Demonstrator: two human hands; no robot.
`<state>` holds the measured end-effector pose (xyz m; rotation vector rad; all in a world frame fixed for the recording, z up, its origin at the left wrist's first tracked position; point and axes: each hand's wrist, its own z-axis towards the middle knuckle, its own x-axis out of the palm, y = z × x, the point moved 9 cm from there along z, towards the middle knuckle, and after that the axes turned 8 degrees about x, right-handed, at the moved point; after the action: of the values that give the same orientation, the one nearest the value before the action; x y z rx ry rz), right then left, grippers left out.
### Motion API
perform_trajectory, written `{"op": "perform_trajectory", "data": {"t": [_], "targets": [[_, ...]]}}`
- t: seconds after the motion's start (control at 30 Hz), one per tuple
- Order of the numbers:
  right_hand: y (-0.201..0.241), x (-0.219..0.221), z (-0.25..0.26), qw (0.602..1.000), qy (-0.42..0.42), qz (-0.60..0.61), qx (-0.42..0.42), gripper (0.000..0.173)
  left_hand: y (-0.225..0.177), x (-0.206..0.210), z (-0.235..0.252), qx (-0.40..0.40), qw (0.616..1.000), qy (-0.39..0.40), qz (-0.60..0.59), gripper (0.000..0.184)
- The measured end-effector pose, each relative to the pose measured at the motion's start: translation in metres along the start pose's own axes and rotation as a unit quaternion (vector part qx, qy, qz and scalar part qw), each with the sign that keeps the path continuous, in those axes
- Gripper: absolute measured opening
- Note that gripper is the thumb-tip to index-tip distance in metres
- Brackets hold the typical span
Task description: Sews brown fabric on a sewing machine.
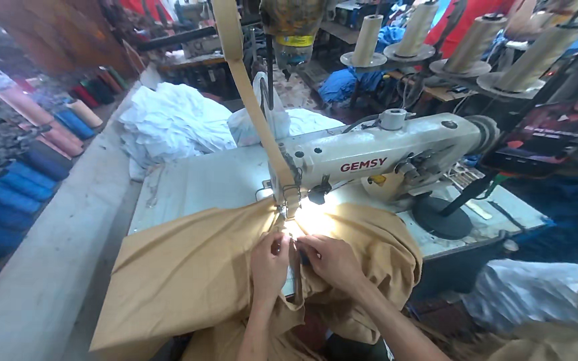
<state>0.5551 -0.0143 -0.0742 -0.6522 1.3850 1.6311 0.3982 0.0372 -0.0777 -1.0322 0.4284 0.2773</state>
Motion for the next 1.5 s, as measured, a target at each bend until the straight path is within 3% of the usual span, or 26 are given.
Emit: {"op": "perform_trajectory", "data": {"t": [0.07,0.2,0.5,0.6,0.73,0.97,1.07,1.2,1.3,1.4,1.5], "targets": [[-0.003,-0.001,0.0,1.0,-0.004,0.013,0.016,0.033,0.002,-0.003,0.003,-0.018,0.999,-0.011,0.027,0.019],[-0.009,-0.007,-0.004,0.997,-0.055,0.042,0.032,0.038,0.004,0.006,0.012,-0.059,0.992,0.051,0.096,0.024],[-0.013,-0.008,-0.006,0.995,-0.069,0.058,0.049,0.042,0.008,0.022,0.022,-0.091,0.981,0.131,0.113,0.026],[-0.012,-0.005,-0.004,0.997,-0.046,0.041,0.05,0.042,0.006,0.017,0.02,-0.081,0.988,0.091,0.094,0.025],[-0.009,0.001,0.001,0.998,0.008,0.015,0.065,0.038,0.002,0.011,0.012,-0.005,0.997,0.018,0.069,0.02],[0.0,0.004,0.004,0.998,-0.004,0.011,0.056,0.035,-0.004,0.011,0.008,0.032,0.999,0.012,0.039,0.021],[-0.009,-0.001,0.0,0.994,-0.026,0.098,0.045,0.039,-0.002,0.003,-0.001,0.002,1.0,0.02,-0.008,0.02],[-0.008,-0.025,-0.012,0.965,-0.036,0.26,0.014,0.037,-0.018,-0.009,-0.029,-0.034,0.989,0.143,0.005,0.023],[0.006,-0.028,-0.027,0.951,-0.011,0.309,0.006,0.038,-0.031,-0.004,-0.052,-0.028,0.982,0.18,0.052,0.03],[-0.001,-0.014,-0.033,0.941,0.004,0.339,0.012,0.038,-0.034,0.005,-0.056,0.003,0.979,0.155,0.131,0.027],[-0.01,-0.014,-0.035,0.949,0.023,0.315,0.004,0.038,-0.034,0.001,-0.055,0.034,0.981,0.137,0.129,0.024]]}}
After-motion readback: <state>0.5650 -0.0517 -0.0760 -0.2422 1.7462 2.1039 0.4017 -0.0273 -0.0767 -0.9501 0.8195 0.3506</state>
